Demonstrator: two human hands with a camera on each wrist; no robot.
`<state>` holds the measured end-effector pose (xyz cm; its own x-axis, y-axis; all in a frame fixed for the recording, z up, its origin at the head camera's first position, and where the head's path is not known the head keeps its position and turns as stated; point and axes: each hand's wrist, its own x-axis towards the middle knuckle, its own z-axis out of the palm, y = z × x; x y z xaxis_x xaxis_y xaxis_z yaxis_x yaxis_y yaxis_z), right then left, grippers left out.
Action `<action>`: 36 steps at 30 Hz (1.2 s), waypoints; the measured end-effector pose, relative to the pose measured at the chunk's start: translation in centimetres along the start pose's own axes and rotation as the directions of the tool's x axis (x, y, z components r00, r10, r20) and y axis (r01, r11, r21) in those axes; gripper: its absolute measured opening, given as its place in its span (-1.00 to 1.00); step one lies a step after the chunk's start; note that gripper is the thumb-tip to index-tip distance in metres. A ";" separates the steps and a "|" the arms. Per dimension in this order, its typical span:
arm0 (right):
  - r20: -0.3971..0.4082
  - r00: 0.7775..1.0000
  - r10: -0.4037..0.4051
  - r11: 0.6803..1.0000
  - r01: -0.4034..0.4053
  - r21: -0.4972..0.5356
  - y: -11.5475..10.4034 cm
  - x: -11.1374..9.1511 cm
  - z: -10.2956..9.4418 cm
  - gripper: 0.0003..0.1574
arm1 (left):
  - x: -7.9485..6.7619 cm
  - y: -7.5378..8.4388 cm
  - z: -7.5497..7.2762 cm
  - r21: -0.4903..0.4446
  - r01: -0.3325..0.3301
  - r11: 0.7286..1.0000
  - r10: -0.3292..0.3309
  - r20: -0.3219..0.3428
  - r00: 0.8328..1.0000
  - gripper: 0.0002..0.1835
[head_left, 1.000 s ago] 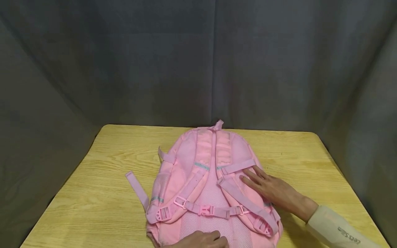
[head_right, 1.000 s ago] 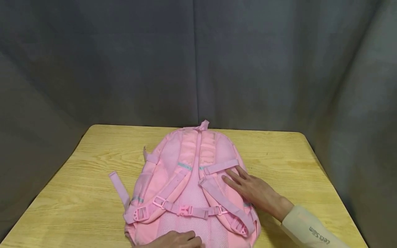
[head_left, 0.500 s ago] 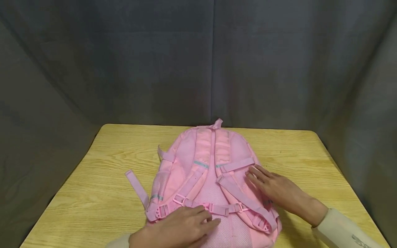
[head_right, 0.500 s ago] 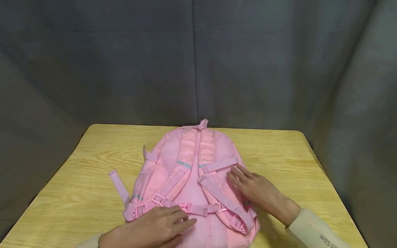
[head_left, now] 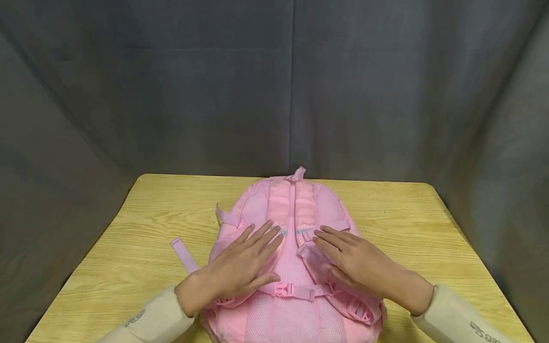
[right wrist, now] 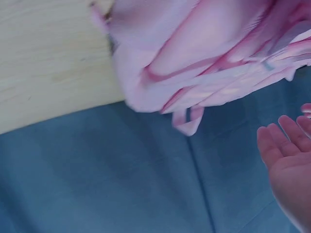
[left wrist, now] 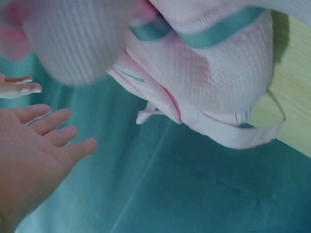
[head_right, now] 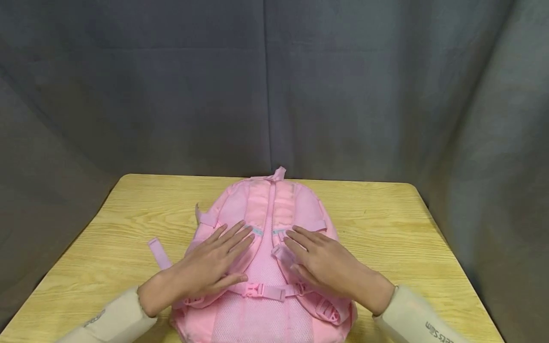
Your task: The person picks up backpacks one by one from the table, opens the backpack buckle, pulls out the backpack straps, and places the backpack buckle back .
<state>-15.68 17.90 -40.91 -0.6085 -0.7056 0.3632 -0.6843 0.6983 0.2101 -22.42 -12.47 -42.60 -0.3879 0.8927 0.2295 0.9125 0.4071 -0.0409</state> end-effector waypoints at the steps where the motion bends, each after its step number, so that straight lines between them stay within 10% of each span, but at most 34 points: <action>1: -0.002 1.000 -0.008 1.000 0.008 0.018 -0.4 0.2 0.1 -0.38 | 0.0 0.1 0.1 -0.012 -0.001 1.000 0.001 0.021 1.000 -0.15; 10: 0.053 0.996 -0.067 0.989 0.060 0.133 -3.2 0.7 1.4 -0.39 | -0.1 1.4 1.3 -0.042 -0.071 0.997 0.076 0.136 0.988 -0.12; 20: 0.006 0.990 -0.142 0.982 0.140 0.125 -4.9 1.1 3.2 -0.41 | -0.2 2.1 2.1 0.031 -0.137 0.990 0.130 0.166 0.977 -0.56; 36: -0.006 0.998 -0.068 0.985 0.068 0.159 -5.9 1.0 4.7 -0.55 | 0.0 2.6 2.6 0.080 -0.195 0.977 0.193 0.041 0.980 -0.74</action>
<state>-14.14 12.54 -46.03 -0.5585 -0.7504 0.3535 -0.7789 0.6210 0.0876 -20.36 -10.87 -45.20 -0.2098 0.9615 0.1773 0.9573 0.2389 -0.1630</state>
